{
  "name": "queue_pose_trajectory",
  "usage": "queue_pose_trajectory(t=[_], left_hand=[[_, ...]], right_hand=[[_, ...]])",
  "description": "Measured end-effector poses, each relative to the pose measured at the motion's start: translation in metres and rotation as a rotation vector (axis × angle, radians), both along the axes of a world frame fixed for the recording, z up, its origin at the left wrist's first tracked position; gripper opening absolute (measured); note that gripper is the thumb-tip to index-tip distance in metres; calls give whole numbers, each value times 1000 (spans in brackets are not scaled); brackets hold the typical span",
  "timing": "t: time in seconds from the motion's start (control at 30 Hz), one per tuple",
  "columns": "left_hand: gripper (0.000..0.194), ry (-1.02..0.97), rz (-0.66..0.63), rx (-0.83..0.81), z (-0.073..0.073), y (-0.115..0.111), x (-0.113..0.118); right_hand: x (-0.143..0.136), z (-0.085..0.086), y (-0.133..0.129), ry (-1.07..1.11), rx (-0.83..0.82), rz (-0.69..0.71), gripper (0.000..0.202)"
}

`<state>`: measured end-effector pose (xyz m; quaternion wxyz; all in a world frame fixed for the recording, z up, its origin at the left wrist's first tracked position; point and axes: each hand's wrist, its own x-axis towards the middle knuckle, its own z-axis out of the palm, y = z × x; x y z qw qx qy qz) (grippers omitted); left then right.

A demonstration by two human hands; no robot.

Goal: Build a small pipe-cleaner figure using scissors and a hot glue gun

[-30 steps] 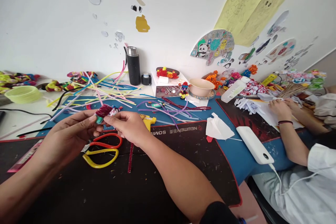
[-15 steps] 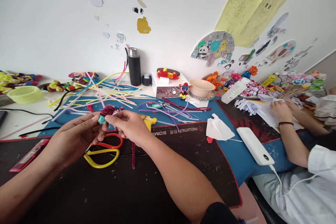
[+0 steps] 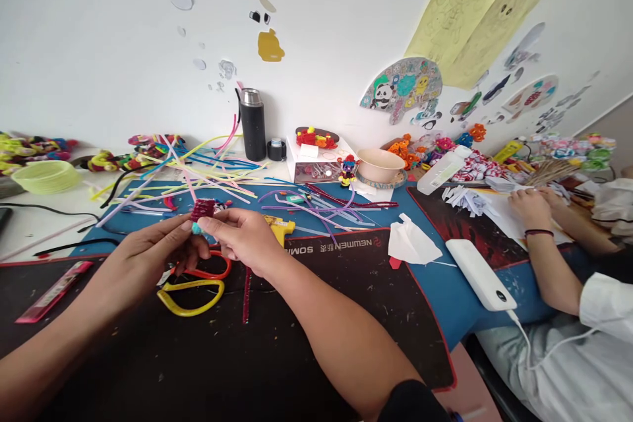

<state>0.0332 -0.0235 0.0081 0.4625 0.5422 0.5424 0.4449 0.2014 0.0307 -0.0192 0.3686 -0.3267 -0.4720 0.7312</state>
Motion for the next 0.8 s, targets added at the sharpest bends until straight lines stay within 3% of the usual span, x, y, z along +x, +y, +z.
queue_pose_trajectory(t=[0.4, 0.8], left_hand=[[58, -69, 157, -26, -6, 0, -3], [48, -307, 165, -71, -10, 6, -3]], right_hand=[[0, 3, -1, -7, 49, -42, 51], [-2, -1, -6, -88, 187, 3, 44]])
